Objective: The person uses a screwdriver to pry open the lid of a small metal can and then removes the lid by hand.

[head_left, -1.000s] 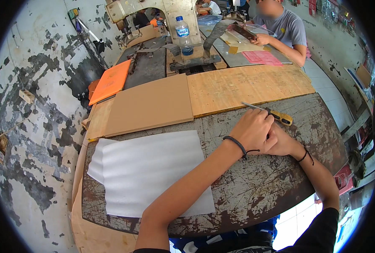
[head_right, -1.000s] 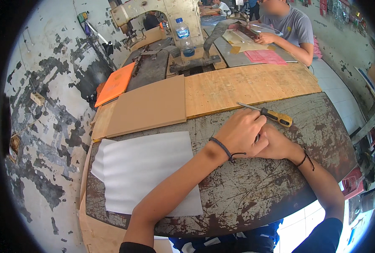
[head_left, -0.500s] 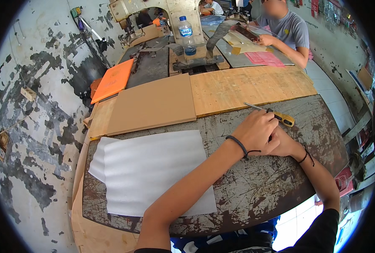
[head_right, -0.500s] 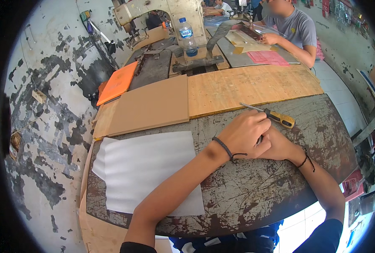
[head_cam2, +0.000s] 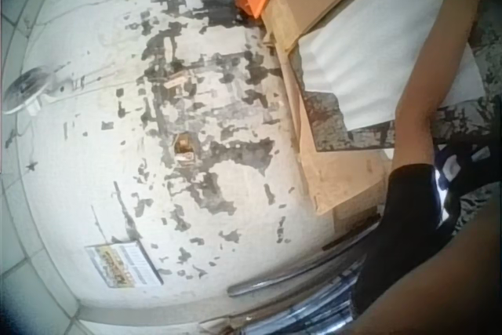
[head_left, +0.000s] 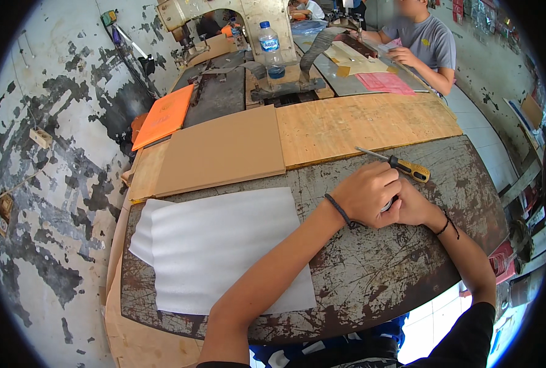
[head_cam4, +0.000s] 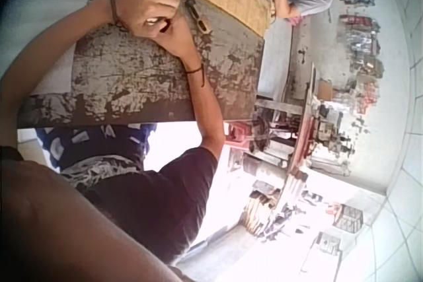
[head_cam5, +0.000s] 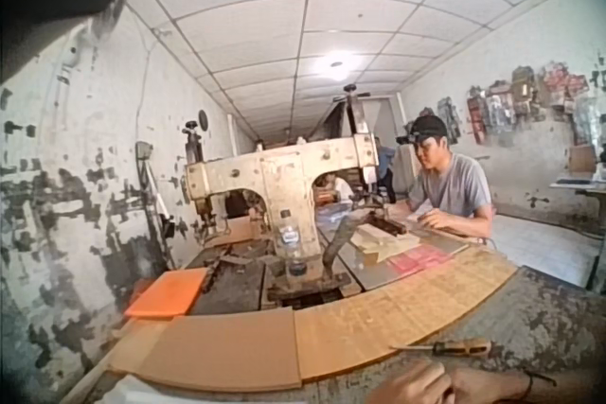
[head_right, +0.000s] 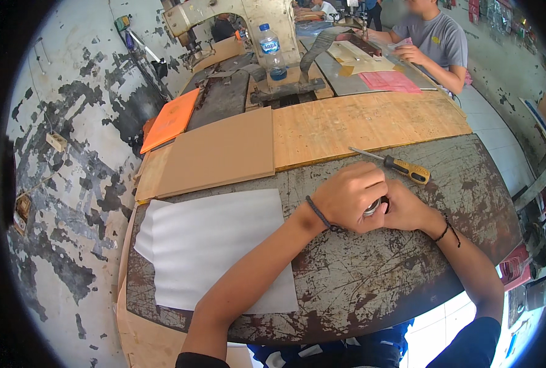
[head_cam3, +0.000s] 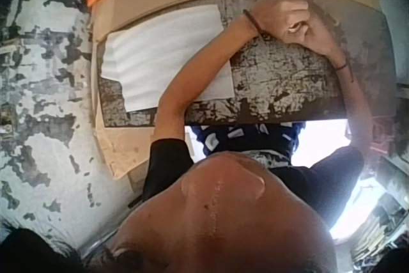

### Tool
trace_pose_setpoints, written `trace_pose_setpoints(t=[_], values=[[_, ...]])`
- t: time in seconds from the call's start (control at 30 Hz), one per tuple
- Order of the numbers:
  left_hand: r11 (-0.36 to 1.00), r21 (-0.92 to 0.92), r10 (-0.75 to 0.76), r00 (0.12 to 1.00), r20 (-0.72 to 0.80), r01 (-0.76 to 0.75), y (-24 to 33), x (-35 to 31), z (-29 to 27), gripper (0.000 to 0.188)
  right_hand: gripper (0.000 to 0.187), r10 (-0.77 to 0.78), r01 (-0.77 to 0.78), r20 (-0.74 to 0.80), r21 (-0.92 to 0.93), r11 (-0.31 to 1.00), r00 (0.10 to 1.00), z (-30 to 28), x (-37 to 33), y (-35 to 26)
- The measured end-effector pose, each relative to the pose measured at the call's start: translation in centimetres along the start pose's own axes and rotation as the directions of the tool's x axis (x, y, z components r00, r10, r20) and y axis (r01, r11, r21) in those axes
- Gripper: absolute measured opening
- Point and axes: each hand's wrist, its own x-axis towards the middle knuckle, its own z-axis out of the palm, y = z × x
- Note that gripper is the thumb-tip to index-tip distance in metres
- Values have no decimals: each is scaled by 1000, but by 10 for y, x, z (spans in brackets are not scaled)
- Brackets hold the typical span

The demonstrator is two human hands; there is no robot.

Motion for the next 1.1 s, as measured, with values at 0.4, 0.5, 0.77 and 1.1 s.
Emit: trace_pose_setpoints(t=[0.4, 0.5, 0.77, 1.1], values=[[996, -51, -65, 995, 80, 69, -1, 8, 2, 16, 48, -1, 1, 17, -11, 1000, 1000, 1, -6, 2], [992, -76, -91, 988, 126, 101, -3, 7, 2, 17, 49, 45, -45, 54, -4, 999, 998, 1, -6, 0], [992, -40, -110, 984, 139, 116, -4, 9, 2, 17, 49, 44, -44, 40, -18, 999, 998, 0, -5, 0], [917, 72, -378, 801, 464, 391, 5, 25, -39, 47, 65, -50, 43, -51, -128, 991, 997, 5, 5, -21]])
